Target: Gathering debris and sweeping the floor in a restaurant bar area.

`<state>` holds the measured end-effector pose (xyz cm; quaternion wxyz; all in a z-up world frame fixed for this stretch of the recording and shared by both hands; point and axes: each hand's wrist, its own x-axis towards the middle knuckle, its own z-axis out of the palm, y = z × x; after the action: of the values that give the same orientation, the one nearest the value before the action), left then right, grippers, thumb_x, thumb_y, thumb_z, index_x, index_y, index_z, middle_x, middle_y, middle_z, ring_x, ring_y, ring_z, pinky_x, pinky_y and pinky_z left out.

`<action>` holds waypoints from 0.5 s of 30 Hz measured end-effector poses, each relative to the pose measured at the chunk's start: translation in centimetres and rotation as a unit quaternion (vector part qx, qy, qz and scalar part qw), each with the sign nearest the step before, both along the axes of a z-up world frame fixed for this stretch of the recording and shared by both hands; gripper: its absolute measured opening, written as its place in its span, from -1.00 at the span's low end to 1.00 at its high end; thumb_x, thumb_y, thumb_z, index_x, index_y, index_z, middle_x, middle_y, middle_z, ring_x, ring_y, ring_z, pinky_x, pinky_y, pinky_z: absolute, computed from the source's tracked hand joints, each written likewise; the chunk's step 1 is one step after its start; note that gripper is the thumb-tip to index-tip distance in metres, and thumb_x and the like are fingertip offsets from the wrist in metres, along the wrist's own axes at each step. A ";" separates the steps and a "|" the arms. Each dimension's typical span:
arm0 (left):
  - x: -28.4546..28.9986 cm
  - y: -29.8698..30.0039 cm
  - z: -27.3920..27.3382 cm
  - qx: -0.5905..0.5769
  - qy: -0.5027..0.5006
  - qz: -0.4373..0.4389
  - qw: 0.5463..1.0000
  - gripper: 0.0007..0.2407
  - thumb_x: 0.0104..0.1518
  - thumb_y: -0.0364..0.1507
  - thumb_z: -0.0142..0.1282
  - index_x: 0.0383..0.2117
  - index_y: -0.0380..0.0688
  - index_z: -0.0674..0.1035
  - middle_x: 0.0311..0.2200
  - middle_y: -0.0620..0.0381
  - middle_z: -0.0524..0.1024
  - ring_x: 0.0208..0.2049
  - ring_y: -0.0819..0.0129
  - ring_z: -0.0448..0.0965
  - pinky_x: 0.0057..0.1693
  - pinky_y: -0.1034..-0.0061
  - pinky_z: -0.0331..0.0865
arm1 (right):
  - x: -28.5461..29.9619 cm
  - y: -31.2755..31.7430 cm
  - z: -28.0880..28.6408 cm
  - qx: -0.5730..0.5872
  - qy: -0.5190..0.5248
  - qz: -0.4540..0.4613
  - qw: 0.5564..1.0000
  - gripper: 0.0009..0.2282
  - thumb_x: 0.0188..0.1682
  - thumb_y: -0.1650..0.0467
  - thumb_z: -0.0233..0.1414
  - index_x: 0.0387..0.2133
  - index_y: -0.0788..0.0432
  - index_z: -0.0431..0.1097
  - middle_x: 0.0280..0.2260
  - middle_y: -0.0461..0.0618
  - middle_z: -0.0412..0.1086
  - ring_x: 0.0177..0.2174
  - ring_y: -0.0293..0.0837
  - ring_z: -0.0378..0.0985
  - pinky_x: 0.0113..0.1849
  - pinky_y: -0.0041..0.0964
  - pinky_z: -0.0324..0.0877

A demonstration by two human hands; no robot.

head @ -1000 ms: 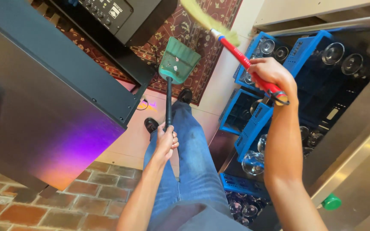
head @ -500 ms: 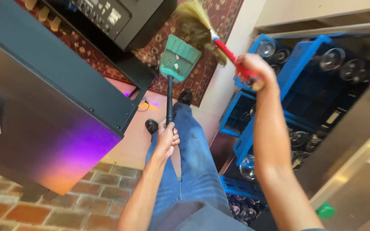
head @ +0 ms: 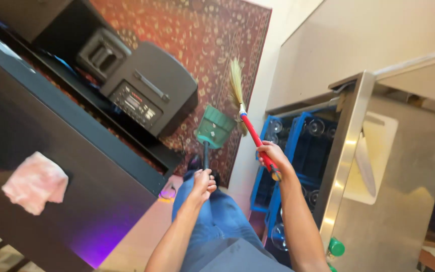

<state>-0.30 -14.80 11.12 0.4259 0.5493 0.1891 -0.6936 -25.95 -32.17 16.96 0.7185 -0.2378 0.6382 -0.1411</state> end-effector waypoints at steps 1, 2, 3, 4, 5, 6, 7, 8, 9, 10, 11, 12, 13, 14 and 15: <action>0.1 -1.2 -0.3 -0.012 0.012 0.006 1.000 -0.87 0.21 -0.49 -0.08 -0.40 0.05 0.23 -0.63 0.22 0.18 -0.78 0.56 0.09 -0.64 0.60 -0.09 | 0.3 -0.7 1.2 -0.001 0.006 -0.007 1.000 -0.61 -0.12 0.48 0.10 0.02 0.21 0.24 -0.58 0.01 0.32 -0.70 -0.18 0.36 -0.66 -0.27 0.29; -0.4 -2.1 -0.8 -0.021 0.028 0.013 0.999 -0.87 0.22 -0.49 -0.07 -0.40 0.03 0.24 -0.62 0.21 0.19 -0.77 0.55 0.10 -0.63 0.60 -0.07 | 0.1 -1.2 2.3 0.000 0.016 -0.013 1.000 -0.55 -0.12 0.49 0.10 0.09 0.21 0.23 -0.57 0.01 0.33 -0.70 -0.18 0.36 -0.66 -0.29 0.30; -0.4 -2.9 -1.2 -0.025 0.029 0.012 0.999 -0.87 0.22 -0.49 -0.07 -0.40 0.03 0.24 -0.62 0.21 0.19 -0.77 0.55 0.10 -0.63 0.60 -0.07 | 0.0 -1.7 3.1 -0.005 0.017 -0.014 1.000 -0.55 -0.12 0.49 0.10 0.09 0.21 0.23 -0.57 0.01 0.33 -0.70 -0.18 0.36 -0.66 -0.29 0.30; -0.4 -4.6 -1.7 -0.026 0.026 0.002 0.999 -0.89 0.21 -0.50 -0.06 -0.39 0.01 0.26 -0.62 0.22 0.21 -0.76 0.55 0.12 -0.63 0.60 -0.06 | 0.1 -3.1 3.9 -0.005 0.029 -0.017 0.999 -0.52 -0.12 0.49 0.10 0.13 0.17 0.21 -0.57 0.02 0.34 -0.70 -0.18 0.36 -0.66 -0.30 0.30; -0.2 -6.4 -2.2 -0.026 0.022 -0.008 0.999 -0.90 0.20 -0.51 -0.06 -0.39 -0.01 0.29 -0.61 0.22 0.22 -0.76 0.56 0.13 -0.63 0.60 -0.05 | 0.3 -4.6 4.8 -0.006 0.041 -0.020 0.999 -0.49 -0.12 0.48 0.10 0.16 0.13 0.19 -0.56 0.02 0.34 -0.69 -0.18 0.36 -0.65 -0.30 0.30; 0.1 -8.0 -1.5 -0.032 0.024 -0.007 0.999 -0.90 0.20 -0.51 -0.06 -0.39 -0.01 0.29 -0.61 0.22 0.22 -0.76 0.56 0.13 -0.63 0.60 -0.05 | 0.0 -5.5 5.1 -0.012 0.042 -0.018 0.999 -0.49 -0.12 0.48 0.10 0.16 0.13 0.19 -0.56 0.02 0.34 -0.69 -0.18 0.36 -0.65 -0.30 0.30; 0.5 -9.6 -0.9 -0.033 0.031 -0.019 0.999 -0.90 0.20 -0.50 -0.06 -0.39 -0.01 0.28 -0.62 0.21 0.23 -0.76 0.56 0.12 -0.63 0.60 -0.05 | -0.2 -6.5 5.4 -0.016 0.036 -0.019 0.999 -0.47 -0.12 0.48 0.10 0.18 0.14 0.18 -0.55 0.03 0.34 -0.69 -0.17 0.36 -0.66 -0.30 0.31; 1.1 -11.1 -0.3 -0.032 0.036 -0.031 0.998 -0.90 0.20 -0.49 -0.05 -0.39 -0.01 0.28 -0.62 0.20 0.24 -0.77 0.56 0.12 -0.62 0.60 -0.06 | -0.1 -7.4 5.5 -0.017 0.028 -0.019 0.999 -0.46 -0.12 0.47 0.10 0.20 0.15 0.17 -0.55 0.04 0.34 -0.69 -0.17 0.37 -0.66 -0.29 0.31; 1.9 -12.6 0.5 -0.035 0.035 -0.029 0.998 -0.90 0.20 -0.49 -0.05 -0.39 -0.01 0.28 -0.62 0.20 0.24 -0.77 0.56 0.12 -0.62 0.60 -0.06 | -0.1 -8.3 6.1 -0.021 0.027 -0.017 0.999 -0.46 -0.12 0.47 0.10 0.20 0.15 0.17 -0.55 0.04 0.34 -0.69 -0.17 0.37 -0.66 -0.29 0.31; 2.8 -14.3 1.3 -0.031 0.030 -0.044 0.998 -0.92 0.19 -0.50 -0.06 -0.40 -0.03 0.30 -0.63 0.19 0.24 -0.77 0.56 0.11 -0.62 0.60 -0.05 | 0.0 -9.6 6.8 -0.027 0.022 -0.019 0.999 -0.45 -0.12 0.47 0.10 0.21 0.16 0.17 -0.54 0.03 0.34 -0.69 -0.17 0.37 -0.66 -0.30 0.31; 3.5 -16.0 2.1 -0.027 0.024 -0.059 0.998 -0.93 0.18 -0.51 -0.07 -0.41 -0.04 0.32 -0.64 0.19 0.25 -0.77 0.56 0.11 -0.62 0.60 -0.04 | 0.0 -10.9 7.3 -0.032 0.016 -0.021 0.999 -0.44 -0.13 0.47 0.11 0.22 0.17 0.18 -0.54 0.03 0.34 -0.69 -0.17 0.37 -0.66 -0.30 0.31; 3.9 -17.4 1.7 -0.025 0.026 -0.055 0.998 -0.93 0.18 -0.51 -0.07 -0.41 -0.04 0.32 -0.64 0.19 0.25 -0.77 0.56 0.11 -0.62 0.60 -0.04 | -0.4 -11.9 7.9 -0.030 0.018 -0.017 0.999 -0.44 -0.13 0.47 0.11 0.22 0.17 0.18 -0.54 0.03 0.34 -0.69 -0.17 0.37 -0.66 -0.30 0.31; 4.2 -18.8 1.3 -0.039 0.024 -0.075 0.996 -0.92 0.17 -0.51 -0.07 -0.44 -0.05 0.32 -0.65 0.21 0.24 -0.78 0.56 0.10 -0.63 0.60 -0.06 | -0.9 -12.9 8.4 -0.029 0.032 -0.019 0.999 -0.42 -0.14 0.47 0.10 0.23 0.14 0.17 -0.53 0.04 0.34 -0.69 -0.17 0.37 -0.66 -0.30 0.31; 5.3 -20.2 0.9 -0.052 0.017 -0.096 0.994 -0.92 0.16 -0.51 -0.08 -0.48 -0.06 0.32 -0.67 0.22 0.23 -0.79 0.57 0.10 -0.64 0.60 -0.07 | -0.8 -13.8 8.6 -0.027 0.041 -0.023 0.999 -0.41 -0.15 0.48 0.10 0.24 0.12 0.17 -0.53 0.04 0.34 -0.69 -0.16 0.37 -0.66 -0.30 0.31; 6.0 -21.9 1.6 -0.050 0.014 -0.095 0.994 -0.92 0.16 -0.51 -0.08 -0.48 -0.06 0.32 -0.67 0.22 0.23 -0.79 0.57 0.10 -0.64 0.60 -0.07 | -0.3 -14.7 8.9 -0.026 0.037 -0.021 0.999 -0.41 -0.15 0.48 0.10 0.24 0.12 0.17 -0.53 0.04 0.34 -0.69 -0.16 0.37 -0.66 -0.30 0.31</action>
<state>5.71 -36.66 12.73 0.3827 0.5332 0.1072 -0.7468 -26.30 -46.89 25.83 0.6846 -0.2479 0.6657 -0.1634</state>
